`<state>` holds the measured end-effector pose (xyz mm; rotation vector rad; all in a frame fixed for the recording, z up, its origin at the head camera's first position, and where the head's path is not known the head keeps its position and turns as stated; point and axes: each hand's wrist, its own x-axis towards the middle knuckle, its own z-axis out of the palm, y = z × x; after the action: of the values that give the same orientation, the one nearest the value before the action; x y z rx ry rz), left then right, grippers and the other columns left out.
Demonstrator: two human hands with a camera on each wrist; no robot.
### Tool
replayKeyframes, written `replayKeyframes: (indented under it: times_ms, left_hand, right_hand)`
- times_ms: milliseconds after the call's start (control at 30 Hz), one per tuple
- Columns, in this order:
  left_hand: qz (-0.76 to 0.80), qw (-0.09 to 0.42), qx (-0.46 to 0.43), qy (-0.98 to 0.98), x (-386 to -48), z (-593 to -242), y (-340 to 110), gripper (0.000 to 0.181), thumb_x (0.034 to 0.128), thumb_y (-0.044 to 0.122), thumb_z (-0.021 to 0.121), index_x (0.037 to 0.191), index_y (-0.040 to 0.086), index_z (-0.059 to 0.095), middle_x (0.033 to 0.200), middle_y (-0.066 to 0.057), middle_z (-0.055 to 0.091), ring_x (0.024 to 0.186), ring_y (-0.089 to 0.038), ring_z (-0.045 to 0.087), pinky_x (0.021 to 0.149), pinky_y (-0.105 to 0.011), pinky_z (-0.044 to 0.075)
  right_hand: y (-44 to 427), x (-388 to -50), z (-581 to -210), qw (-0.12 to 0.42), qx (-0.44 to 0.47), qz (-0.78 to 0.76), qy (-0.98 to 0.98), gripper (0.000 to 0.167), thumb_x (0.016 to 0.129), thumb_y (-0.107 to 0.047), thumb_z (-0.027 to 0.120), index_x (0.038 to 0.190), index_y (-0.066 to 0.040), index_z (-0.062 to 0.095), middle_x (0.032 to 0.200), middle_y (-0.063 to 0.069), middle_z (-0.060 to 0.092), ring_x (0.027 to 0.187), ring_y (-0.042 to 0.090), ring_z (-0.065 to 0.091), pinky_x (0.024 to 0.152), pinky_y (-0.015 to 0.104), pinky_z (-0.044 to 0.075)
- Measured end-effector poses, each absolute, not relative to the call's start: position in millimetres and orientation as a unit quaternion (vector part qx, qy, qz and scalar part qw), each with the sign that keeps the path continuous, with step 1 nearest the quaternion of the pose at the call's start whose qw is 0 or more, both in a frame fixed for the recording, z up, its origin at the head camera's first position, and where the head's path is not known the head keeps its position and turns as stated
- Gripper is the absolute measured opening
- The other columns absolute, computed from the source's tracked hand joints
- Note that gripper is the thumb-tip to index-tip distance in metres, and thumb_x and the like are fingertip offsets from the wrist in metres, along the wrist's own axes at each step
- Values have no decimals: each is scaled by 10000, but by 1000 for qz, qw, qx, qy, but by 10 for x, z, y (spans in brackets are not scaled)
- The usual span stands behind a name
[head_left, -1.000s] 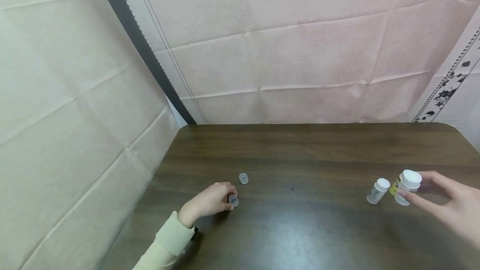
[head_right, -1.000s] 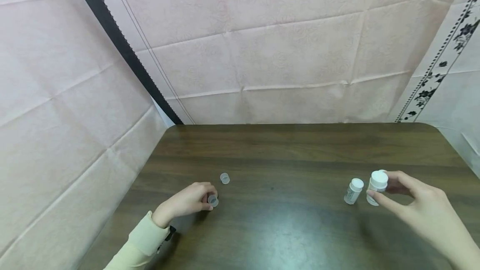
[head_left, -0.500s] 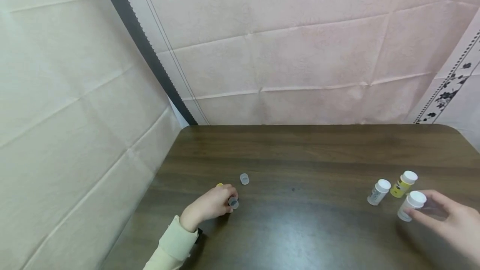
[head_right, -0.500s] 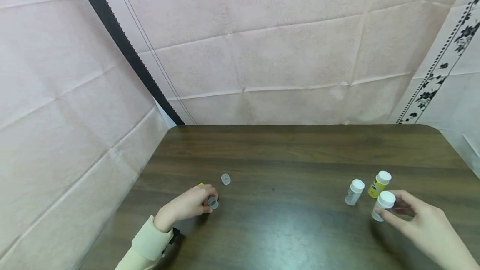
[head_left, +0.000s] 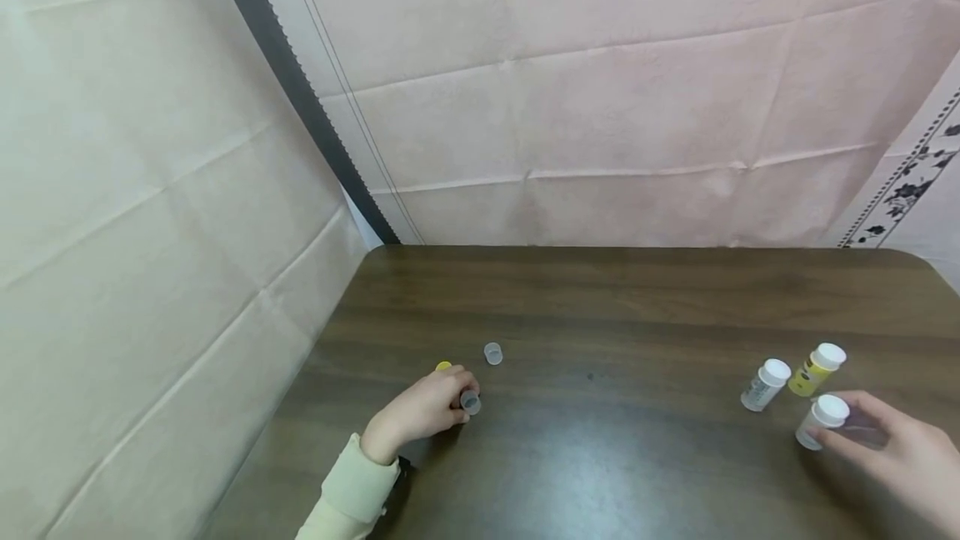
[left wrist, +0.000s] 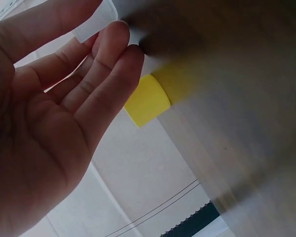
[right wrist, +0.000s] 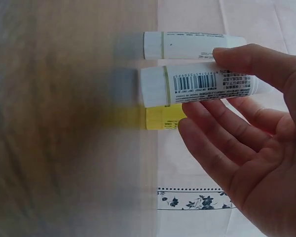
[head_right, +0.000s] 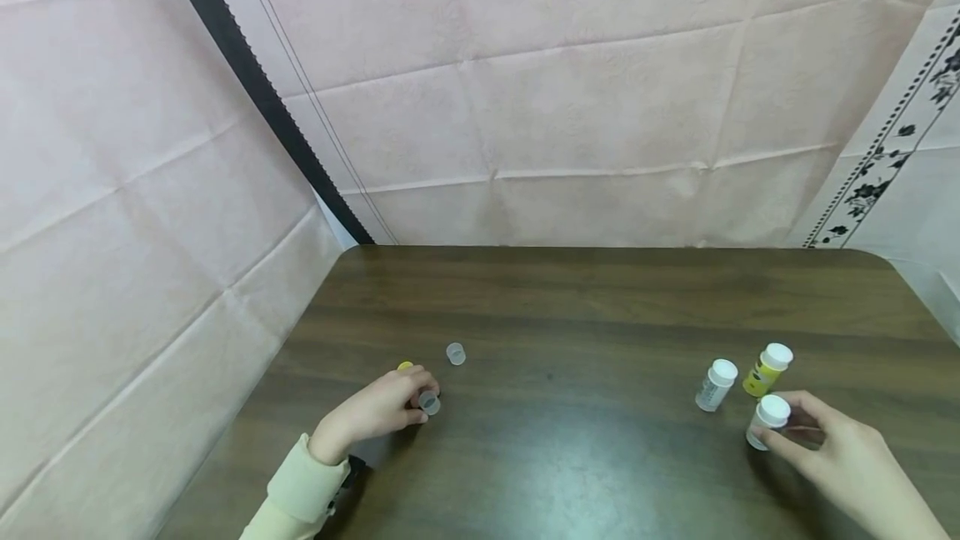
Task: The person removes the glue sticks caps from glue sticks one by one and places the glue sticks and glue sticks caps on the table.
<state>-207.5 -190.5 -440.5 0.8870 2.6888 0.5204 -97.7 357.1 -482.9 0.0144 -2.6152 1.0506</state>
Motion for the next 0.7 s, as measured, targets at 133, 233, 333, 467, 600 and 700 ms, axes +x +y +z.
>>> replayKeyframes:
  times_ms: [133, 233, 333, 467, 600, 700]
  left_hand:
    - [185, 130, 305, 925, -2062, -4410, -1918, 243, 911, -6, 824, 1107, 41, 688, 1038, -17, 624, 922, -160, 616, 825, -340, 561]
    - [189, 129, 305, 925, -2052, -4410, -1936, 246, 910, 7, 830, 1105, 48, 685, 1034, -7, 615, 930, -169, 620, 832, -347, 561]
    - [188, 127, 306, 925, -2049, -4419, -1944, 247, 907, 7, 832, 1100, 49, 683, 1032, -5, 613, 931, -173, 623, 838, -355, 562]
    - [192, 128, 300, 926, -2045, -4429, -1940, 259, 904, -8, 827, 1117, 39, 686, 1061, -21, 626, 951, -186, 631, 859, -379, 567]
    - [185, 125, 298, 928, -2026, -4414, -1920, 309, 897, -27, 818, 1173, 12, 685, 1132, -65, 646, 1009, -236, 650, 899, -416, 571]
    - [185, 122, 295, 929, -1995, -4374, -1918, 369, 903, 6, 828, 1237, -1, 673, 1194, -94, 655, 1076, -272, 657, 939, -452, 567]
  right_hand:
    - [3574, -974, -4815, 144, -5, 349, -926, 317, 807, -152, 938, 1013, -221, 706, 853, -375, 641, 765, -215, 569, 676, 37, 318]
    - [3570, -969, -4808, 134, -6, 336, -932, 317, 826, -196, 932, 1031, -241, 694, 844, -302, 695, 770, -209, 571, 666, 72, 309]
    - [3570, -965, -4807, 133, -6, 329, -935, 329, 823, -210, 935, 1037, -255, 690, 834, -235, 728, 773, -210, 569, 664, 101, 314]
    - [3566, -958, -4804, 134, -9, 325, -936, 419, 816, -219, 942, 1154, -223, 695, 860, -173, 761, 793, -215, 556, 711, 166, 370]
    - [3549, -935, -4812, 171, 12, 368, -914, 634, 774, -96, 956, 1342, -143, 676, 1003, -326, 704, 877, -248, 547, 747, 110, 420]
    - [3525, -924, -4789, 227, 39, 415, -880, 756, 722, 70, 927, 1396, -162, 678, 1096, -435, 597, 971, -266, 539, 764, -14, 386]
